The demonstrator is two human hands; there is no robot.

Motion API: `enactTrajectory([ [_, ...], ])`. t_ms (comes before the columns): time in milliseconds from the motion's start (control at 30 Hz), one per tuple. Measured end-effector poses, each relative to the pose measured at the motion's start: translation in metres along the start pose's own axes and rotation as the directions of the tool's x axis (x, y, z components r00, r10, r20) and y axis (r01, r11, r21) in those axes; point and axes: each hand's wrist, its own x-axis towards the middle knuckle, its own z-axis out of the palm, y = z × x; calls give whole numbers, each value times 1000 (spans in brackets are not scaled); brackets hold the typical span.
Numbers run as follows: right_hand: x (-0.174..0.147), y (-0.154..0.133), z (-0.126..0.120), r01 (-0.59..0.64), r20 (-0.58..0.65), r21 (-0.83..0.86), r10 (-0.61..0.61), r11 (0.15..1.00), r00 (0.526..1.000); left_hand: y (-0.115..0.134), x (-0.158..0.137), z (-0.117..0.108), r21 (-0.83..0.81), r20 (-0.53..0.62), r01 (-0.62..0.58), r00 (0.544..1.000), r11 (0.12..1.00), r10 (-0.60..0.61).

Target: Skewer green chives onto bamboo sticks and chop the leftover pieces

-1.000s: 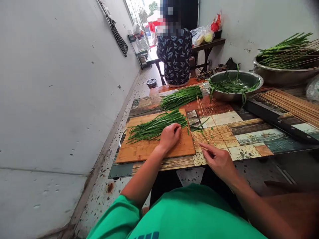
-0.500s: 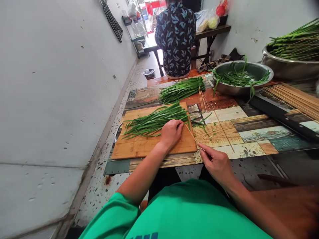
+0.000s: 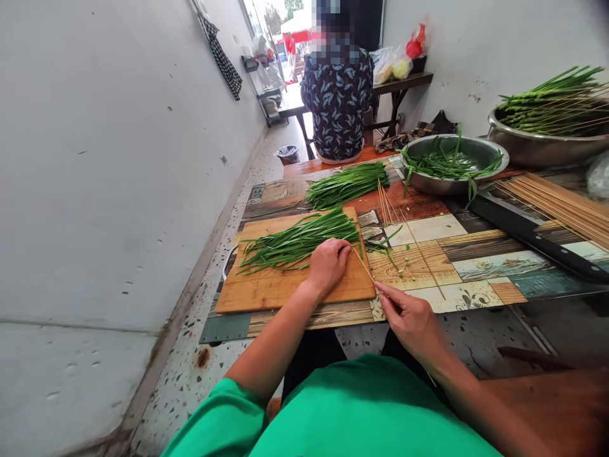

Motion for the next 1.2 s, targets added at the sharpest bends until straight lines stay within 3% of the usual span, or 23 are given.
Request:
enactTrajectory([
  [167,2,-3,0,9,2,7,-9,1000,1000,3,-2,-1,-48,4,-22,1000,999,22],
  [367,12,1,5,24,-46,-34,-26,999,999,19,-19,-5,-47,102,-243,964,969,247],
  [433,12,4,7,22,-51,-38,-24,999,998,19,-18,-10,50,66,-222,974,974,218],
  [567,10,7,8,35,-71,-45,-38,998,997,12,6,-18,207,-42,-46,998,977,56],
  [767,8,8,5,49,-102,-15,-50,999,994,14,42,-12,320,156,-150,982,936,104],
  [900,9,9,5,42,-103,5,-41,999,994,11,47,-11,259,248,-178,962,949,113],
  [1033,8,11,6,71,-117,18,-68,997,991,6,44,-18,140,222,-138,969,981,105],
  [1200,7,11,7,101,-121,12,-99,995,988,3,34,-19,111,167,-116,981,987,96],
])
